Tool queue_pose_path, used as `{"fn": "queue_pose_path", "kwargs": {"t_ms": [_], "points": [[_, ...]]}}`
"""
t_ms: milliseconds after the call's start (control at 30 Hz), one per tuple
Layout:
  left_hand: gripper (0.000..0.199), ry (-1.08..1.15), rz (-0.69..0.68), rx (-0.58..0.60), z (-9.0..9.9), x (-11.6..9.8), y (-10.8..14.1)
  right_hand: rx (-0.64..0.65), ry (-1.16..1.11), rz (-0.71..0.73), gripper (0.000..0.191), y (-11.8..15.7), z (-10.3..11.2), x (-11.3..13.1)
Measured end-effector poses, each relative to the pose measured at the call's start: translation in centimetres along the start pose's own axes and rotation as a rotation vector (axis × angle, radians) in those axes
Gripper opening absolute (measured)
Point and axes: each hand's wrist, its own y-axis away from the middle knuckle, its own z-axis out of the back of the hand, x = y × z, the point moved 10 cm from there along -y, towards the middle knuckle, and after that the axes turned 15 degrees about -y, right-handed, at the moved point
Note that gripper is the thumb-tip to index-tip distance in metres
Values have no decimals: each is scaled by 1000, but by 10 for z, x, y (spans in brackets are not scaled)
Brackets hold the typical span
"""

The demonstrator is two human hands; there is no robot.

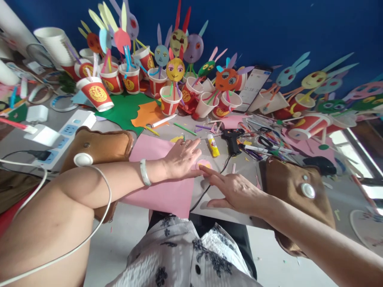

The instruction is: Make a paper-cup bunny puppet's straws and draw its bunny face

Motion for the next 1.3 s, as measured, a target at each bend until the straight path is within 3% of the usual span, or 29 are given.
{"fn": "queue_pose_path", "kwargs": {"t_ms": [200,333,467,567,700,933,1133,1300], "points": [[70,18,13,41,-2,1,-1,-110,14,25,69,3,11,4],[70,3,26,26,-1,2,-1,-40,118,13,60,-2,-2,6],[61,-9,26,4,-1,1,0,5,37,-12,62,-6,-10,4],[65,10,32,-3,-1,2,0,-94,-28,8,69,-2,3,4],[65,23,3,6,-2,1,0,-197,129,-20,53,9,13,-2],[53,75,38,37,-2,5,-2,-112,237,-82,51,15,-4,-6],[58,60,34,59,0,4,-2,-116,127,-82,49,16,-1,-1],[51,70,52,19,3,3,-1,-308,177,8,27,28,23,11]]}}
